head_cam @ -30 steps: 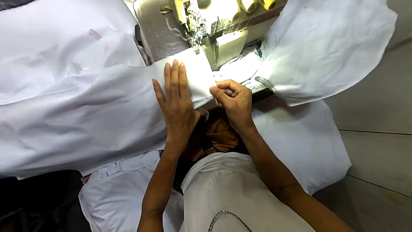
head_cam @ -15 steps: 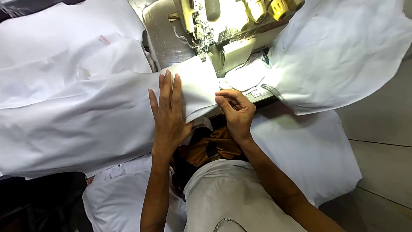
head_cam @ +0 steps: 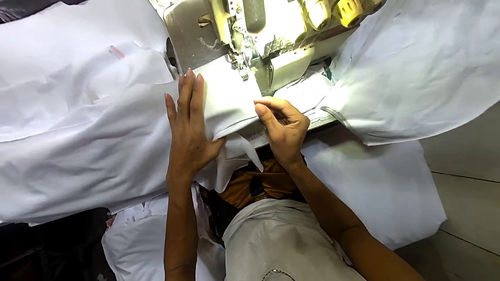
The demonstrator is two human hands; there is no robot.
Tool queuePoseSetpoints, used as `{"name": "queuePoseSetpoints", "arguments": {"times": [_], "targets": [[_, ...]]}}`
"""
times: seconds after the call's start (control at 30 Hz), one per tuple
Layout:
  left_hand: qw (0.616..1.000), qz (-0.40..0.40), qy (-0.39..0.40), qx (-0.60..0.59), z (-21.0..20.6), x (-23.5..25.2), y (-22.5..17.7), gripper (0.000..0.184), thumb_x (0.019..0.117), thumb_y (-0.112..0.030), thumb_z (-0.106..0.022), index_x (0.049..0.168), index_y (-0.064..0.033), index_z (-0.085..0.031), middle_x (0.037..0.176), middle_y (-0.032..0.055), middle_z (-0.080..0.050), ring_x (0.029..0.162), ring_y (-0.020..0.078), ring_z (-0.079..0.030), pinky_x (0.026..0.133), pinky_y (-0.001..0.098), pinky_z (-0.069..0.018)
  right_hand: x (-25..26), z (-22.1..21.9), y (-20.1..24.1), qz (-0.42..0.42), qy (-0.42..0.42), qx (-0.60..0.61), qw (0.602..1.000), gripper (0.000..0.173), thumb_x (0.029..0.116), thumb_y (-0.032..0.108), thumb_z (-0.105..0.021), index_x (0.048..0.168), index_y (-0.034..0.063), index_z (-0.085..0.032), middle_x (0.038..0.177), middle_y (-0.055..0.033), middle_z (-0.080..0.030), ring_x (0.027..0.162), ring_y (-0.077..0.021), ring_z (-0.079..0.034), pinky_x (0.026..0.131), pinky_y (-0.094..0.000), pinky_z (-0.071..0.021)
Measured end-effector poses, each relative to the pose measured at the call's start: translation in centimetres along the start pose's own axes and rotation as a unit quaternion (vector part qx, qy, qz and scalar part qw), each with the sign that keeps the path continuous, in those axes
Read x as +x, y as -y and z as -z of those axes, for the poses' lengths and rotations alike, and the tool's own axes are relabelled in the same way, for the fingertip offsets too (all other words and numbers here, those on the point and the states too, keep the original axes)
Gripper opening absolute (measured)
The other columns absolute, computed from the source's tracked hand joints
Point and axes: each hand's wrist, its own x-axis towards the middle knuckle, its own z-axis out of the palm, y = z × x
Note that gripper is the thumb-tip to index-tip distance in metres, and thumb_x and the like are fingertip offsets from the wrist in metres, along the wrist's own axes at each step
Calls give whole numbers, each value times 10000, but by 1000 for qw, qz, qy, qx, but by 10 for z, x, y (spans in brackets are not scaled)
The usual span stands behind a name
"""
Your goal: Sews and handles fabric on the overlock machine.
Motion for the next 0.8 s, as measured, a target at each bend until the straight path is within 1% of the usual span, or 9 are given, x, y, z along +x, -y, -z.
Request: {"name": "queuePoseSetpoints", "arguments": {"times": [0.07, 0.17, 0.23, 0.37, 0.47, 0.57, 0.67, 0.73, 0.8], "targets": [[1000, 4, 2, -4, 2, 3, 3, 1145, 755, -404, -809, 1634, -39, -174, 1705, 168, -157, 1581, 353, -116, 1235, 675, -75, 5, -1, 3, -4, 6, -9, 1000, 202, 991, 41, -664, 1179, -20, -705, 1009, -75, -720, 747, -51, -660, 643, -183, -573], [1000, 5, 6, -7, 5, 7, 7, 1158, 765, -448, -810, 1638, -45, -166, 1710, 166, -133, 1581, 357, -116, 1235, 673, -83, 12, -2, 11, -40, 4, -30, 999, 197, 1001, 93, -666, 1179, 22, -711, 868, -51, -692, 590, -47, -583, 503, -173, -503], [1000, 8, 12, -6, 8, 10, 10, 1170, 768, -476, -809, 1641, -51, -157, 1713, 164, -118, 1579, 362, -119, 1232, 674, -95, 15, -3, 13, -51, 2, -38, 998, 187, 1006, 107, -662, 1173, 35, -708, 785, -44, -660, 535, -54, -547, 452, -175, -466], [999, 20, 22, -13, 12, 14, 12, 1185, 756, -460, -808, 1648, -59, -138, 1719, 163, -84, 1577, 371, -116, 1221, 677, -98, 23, -7, 12, -49, -6, -29, 998, 177, 1004, 78, -658, 1163, 16, -703, 753, -34, -688, 568, -34, -595, 485, -164, -485], [999, 17, 20, -27, 14, 15, 10, 1134, 804, -487, -779, 1643, -49, -154, 1714, 171, -98, 1577, 370, -117, 1223, 683, -90, 22, -7, 12, -49, -4, -25, 998, 180, 1008, 76, -651, 1171, 15, -696, 749, -39, -689, 565, -45, -597, 475, -172, -483], [998, 29, 25, -42, 15, 20, 12, 1091, 859, -612, -692, 1645, -63, -171, 1722, 151, -81, 1582, 334, -120, 1232, 659, -83, 21, -7, 8, -39, -4, -13, 999, 191, 1009, 62, -641, 1191, 14, -670, 745, -38, -673, 566, -53, -591, 479, -175, -483], [995, 57, 41, -68, 15, 27, 18, 1123, 885, -793, -496, 1651, -59, -129, 1732, 121, -39, 1593, 276, -84, 1259, 606, -53, 16, -6, 9, -46, 7, 7, 999, 207, 1030, 77, -610, 1228, 29, -645, 744, -48, -661, 543, -65, -577, 468, -175, -480], [993, 75, 43, -86, 17, 29, 23, 1099, 919, -804, -397, 1651, -43, -92, 1731, 127, -27, 1592, 277, -87, 1268, 567, -80, 8, -3, 10, -53, 23, 11, 998, 233, 1053, 107, -568, 1279, 54, -590, 760, -63, -651, 523, -87, -555, 444, -183, -462], [990, 97, 31, -99, 17, 34, 32, 985, 987, -718, -352, 1640, -12, -134, 1713, 196, -75, 1579, 323, -137, 1262, 552, -143, 2, -1, 9, -48, 34, -5, 998, 242, 1053, 102, -549, 1291, 59, -565, 849, -56, -684, 612, -97, -605, 503, -203, -498]]}}
